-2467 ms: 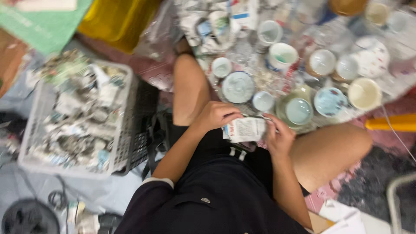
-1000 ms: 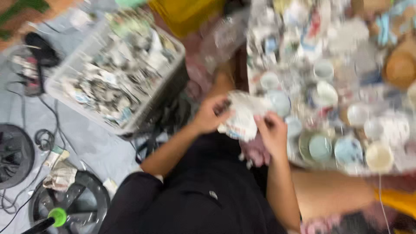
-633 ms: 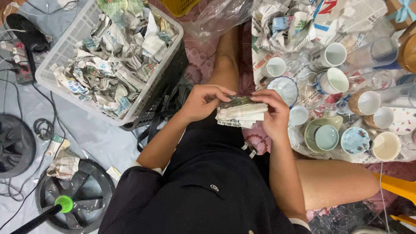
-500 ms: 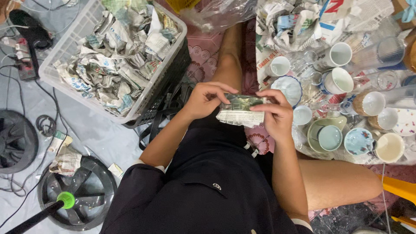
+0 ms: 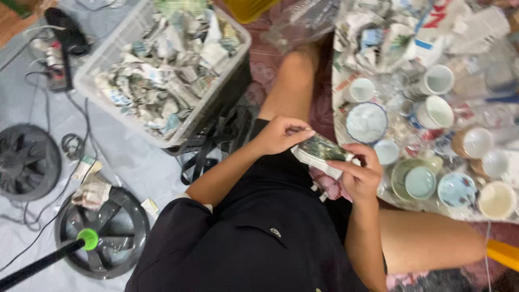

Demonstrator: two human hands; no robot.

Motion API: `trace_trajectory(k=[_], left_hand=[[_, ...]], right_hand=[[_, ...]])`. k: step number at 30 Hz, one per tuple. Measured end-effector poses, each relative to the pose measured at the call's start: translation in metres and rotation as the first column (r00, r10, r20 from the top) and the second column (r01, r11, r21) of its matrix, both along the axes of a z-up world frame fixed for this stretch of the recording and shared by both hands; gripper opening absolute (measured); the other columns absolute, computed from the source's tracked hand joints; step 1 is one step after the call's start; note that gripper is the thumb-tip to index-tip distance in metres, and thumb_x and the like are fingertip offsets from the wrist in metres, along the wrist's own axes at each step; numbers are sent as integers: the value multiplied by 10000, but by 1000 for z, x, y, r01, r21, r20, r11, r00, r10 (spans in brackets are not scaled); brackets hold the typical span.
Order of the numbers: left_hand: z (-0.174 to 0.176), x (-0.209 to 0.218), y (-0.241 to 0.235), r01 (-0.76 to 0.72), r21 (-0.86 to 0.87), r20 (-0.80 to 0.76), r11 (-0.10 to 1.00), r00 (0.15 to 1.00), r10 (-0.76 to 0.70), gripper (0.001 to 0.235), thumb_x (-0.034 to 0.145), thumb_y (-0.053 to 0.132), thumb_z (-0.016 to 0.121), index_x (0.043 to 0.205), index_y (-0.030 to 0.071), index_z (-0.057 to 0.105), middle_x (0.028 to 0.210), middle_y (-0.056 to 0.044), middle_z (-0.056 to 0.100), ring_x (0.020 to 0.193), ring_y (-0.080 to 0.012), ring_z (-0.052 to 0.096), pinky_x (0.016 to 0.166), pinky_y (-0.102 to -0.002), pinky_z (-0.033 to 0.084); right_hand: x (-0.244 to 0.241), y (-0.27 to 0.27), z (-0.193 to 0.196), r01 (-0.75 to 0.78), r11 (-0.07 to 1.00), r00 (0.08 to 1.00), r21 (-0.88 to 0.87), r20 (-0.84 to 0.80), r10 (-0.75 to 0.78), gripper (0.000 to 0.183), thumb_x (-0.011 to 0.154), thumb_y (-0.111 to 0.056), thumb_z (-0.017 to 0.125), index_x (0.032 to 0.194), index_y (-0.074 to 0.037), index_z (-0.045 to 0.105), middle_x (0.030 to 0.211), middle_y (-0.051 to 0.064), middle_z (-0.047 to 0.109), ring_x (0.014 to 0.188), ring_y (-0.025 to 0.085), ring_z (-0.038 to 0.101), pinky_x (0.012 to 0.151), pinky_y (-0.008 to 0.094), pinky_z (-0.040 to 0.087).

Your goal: The person sits on the floor and wraps individual ceramic cups with newspaper. They pick up a cup, fold a sheet of newspaper around it, and place the wrapped item into a nearby basket. The process is repeated for multiple cups.

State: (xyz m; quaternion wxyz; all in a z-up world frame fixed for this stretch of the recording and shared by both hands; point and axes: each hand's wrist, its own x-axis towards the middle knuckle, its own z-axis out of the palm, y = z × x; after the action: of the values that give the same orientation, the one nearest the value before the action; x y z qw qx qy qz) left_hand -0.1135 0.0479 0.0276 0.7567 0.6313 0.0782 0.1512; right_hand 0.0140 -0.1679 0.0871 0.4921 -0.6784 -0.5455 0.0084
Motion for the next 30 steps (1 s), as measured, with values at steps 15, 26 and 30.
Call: trace_trajectory(k=[15, 26, 30], left_hand=[[51, 26, -44, -102, 697, 205, 710, 977, -61, 108, 926, 124, 737, 1007, 57, 715, 921, -110, 704, 851, -310, 682, 747, -388, 534], [37, 29, -39, -8, 611, 125, 792, 988, -86, 147, 943, 155, 752, 1050, 53, 741, 927, -103, 742, 825, -243, 732, 728, -316, 561], [38, 30, -35, 9, 411, 67, 912, 997, -40, 135, 947, 102, 769, 1063, 34, 757, 933, -80, 773, 822, -153, 724, 734, -281, 559]], right_hand=[[9, -34, -38, 3, 927, 824, -374, -524, -214, 225, 933, -49, 738, 1152, -5, 706, 960, 102, 731, 787, 163, 646, 709, 295, 512], [9, -31, -41, 25, 955, 910, -297, -388, -144, 209, 919, -54, 755, 1119, 3, 739, 929, 89, 777, 687, 106, 679, 612, 253, 542], [6, -29, -46, 72, 974, 910, -213, -387, -152, 194, 937, -53, 749, 1121, 6, 739, 931, 81, 779, 748, 64, 691, 649, 220, 556]])
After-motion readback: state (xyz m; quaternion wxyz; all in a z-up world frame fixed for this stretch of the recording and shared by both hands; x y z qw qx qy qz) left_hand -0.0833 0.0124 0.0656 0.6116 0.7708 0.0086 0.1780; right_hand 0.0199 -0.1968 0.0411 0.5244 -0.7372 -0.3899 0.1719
